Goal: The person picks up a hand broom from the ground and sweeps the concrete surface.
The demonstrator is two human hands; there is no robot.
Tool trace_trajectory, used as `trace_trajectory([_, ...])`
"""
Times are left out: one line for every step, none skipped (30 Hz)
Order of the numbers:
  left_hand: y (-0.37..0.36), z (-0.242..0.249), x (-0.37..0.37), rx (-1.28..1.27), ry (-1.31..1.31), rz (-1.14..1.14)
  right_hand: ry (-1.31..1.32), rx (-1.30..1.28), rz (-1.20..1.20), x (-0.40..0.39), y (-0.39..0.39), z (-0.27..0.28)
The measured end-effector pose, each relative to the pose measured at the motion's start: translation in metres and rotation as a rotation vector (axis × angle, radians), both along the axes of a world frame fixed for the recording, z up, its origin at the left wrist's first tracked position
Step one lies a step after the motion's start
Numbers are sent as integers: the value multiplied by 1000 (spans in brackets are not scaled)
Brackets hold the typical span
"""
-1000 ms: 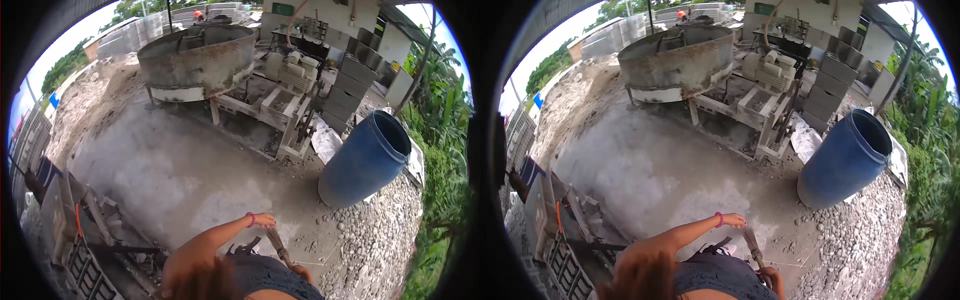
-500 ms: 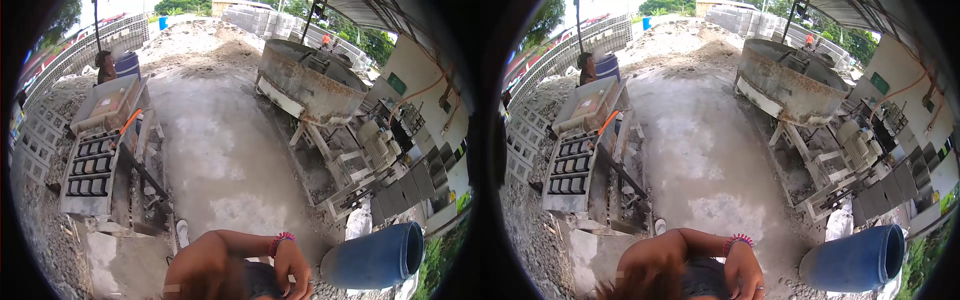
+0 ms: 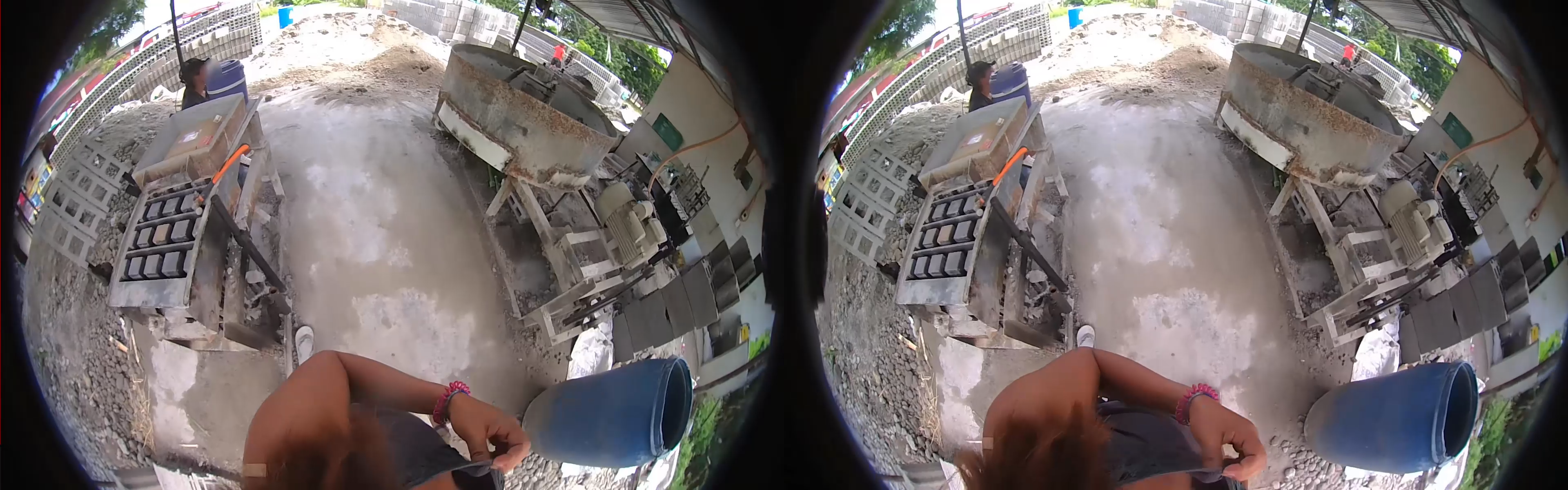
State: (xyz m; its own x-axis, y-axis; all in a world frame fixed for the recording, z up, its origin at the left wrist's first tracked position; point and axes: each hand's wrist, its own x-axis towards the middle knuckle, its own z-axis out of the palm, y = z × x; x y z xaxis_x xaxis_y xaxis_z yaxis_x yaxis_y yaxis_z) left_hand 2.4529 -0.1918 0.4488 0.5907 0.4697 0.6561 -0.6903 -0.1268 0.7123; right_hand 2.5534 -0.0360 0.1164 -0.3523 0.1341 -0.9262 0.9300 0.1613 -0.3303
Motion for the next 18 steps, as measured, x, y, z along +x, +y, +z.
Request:
trace_trajectory([1,3,1,-60,-121,102,23,-11,-21,14,-3,-6])
trace_trajectory([1,7,2,-140,-242,194,39,-23,-50,28,-7,-11])
trace_trajectory([0,15,-1,-140,-209,196,47,-35,-80,43,-12,-16])
trace_trajectory([0,23,-3,-155,-184,188,48,-48,-117,59,-20,-20])
trace_trajectory([1,27,-2,-93,-227,175,40,-65,-159,76,-29,-23])
trace_trajectory([6,30,-1,-22,-262,174,31,-79,-206,91,-38,-25])
trace_trajectory([10,34,1,28,-312,175,18,-94,-254,104,-47,-26])
trace_trajectory([13,36,8,84,-361,195,1,-108,-296,117,-55,-29])
trace_trajectory([11,35,21,35,-408,83,-28,-130,-346,121,-69,-22])
trace_trajectory([10,36,31,-1,-456,-18,-45,-149,-389,131,-77,-23])
trace_trajectory([11,37,36,-22,-491,-116,-50,-161,-424,141,-82,-27])
trace_trajectory([12,37,41,-36,-526,-211,-71,-177,-476,149,-88,-31])
trace_trajectory([14,36,46,-42,-563,-307,-80,-184,-521,154,-91,-35])
trace_trajectory([13,32,53,-90,-594,-348,-90,-189,-560,159,-94,-39])
trace_trajectory([12,27,60,-137,-626,-389,-104,-187,-612,166,-98,-48])
trace_trajectory([10,26,67,-216,-634,-379,-117,-183,-664,168,-102,-48])
trace_trajectory([6,25,74,-298,-640,-370,-85,-174,-675,174,-105,-50])
trace_trajectory([5,24,81,-313,-673,-341,-51,-168,-686,178,-111,-53])
